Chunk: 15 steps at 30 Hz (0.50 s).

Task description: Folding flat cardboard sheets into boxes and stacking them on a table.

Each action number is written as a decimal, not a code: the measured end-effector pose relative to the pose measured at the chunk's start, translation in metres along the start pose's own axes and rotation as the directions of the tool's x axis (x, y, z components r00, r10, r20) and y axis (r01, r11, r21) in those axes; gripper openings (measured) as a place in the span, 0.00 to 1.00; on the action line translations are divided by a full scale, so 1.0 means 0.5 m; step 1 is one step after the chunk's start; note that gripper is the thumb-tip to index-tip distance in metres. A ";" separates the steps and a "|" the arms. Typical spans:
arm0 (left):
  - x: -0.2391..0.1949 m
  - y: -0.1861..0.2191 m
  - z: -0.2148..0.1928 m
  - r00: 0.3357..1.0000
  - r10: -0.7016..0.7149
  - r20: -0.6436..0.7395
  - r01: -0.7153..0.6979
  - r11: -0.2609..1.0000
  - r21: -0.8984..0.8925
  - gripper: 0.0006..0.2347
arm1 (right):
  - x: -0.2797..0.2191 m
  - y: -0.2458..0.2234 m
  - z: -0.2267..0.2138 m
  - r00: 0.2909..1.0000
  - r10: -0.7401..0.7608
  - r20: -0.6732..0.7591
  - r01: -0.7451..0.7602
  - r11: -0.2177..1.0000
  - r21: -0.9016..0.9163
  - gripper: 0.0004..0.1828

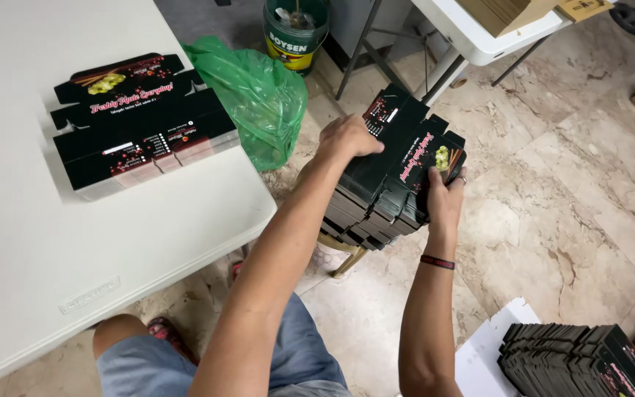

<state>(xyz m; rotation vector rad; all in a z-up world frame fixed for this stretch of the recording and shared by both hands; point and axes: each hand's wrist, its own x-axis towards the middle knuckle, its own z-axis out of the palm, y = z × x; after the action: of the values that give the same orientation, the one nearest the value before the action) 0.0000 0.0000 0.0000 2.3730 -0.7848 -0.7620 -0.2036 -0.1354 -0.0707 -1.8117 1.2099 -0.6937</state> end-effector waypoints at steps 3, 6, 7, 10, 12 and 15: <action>-0.060 0.016 -0.025 1.000 -0.020 -0.017 0.020 1.000 0.003 0.29 | -0.118 -0.141 -0.012 0.998 0.024 -0.064 -0.007 0.970 0.242 0.42; -0.076 0.033 -0.019 0.997 -0.025 -0.077 0.028 0.999 0.043 0.28 | -0.043 -0.044 0.011 0.995 0.041 -0.096 -0.011 0.956 0.293 0.40; -0.055 0.033 0.001 0.996 -0.030 -0.079 0.033 0.999 0.038 0.28 | -0.038 -0.035 0.013 0.995 0.038 -0.091 -0.010 0.957 0.291 0.40; -0.020 0.039 0.033 0.994 -0.030 -0.102 0.046 0.987 0.151 0.29 | -0.037 -0.036 0.020 0.994 0.016 -0.105 0.012 0.965 0.263 0.40; -0.029 0.057 0.028 0.995 -0.055 -0.088 0.071 0.980 0.188 0.32 | -0.057 -0.063 0.018 0.995 0.020 -0.101 0.002 0.976 0.217 0.42; -0.037 0.072 0.014 0.994 -0.066 -0.092 0.084 0.975 0.207 0.31 | -0.078 -0.082 0.012 0.994 0.004 -0.108 0.024 0.968 0.250 0.42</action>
<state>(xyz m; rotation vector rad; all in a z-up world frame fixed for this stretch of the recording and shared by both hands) -0.0301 -0.0149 0.0237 2.6192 -0.7776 -0.6308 -0.1948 -0.0894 -0.0385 -1.5876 1.1269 -0.9179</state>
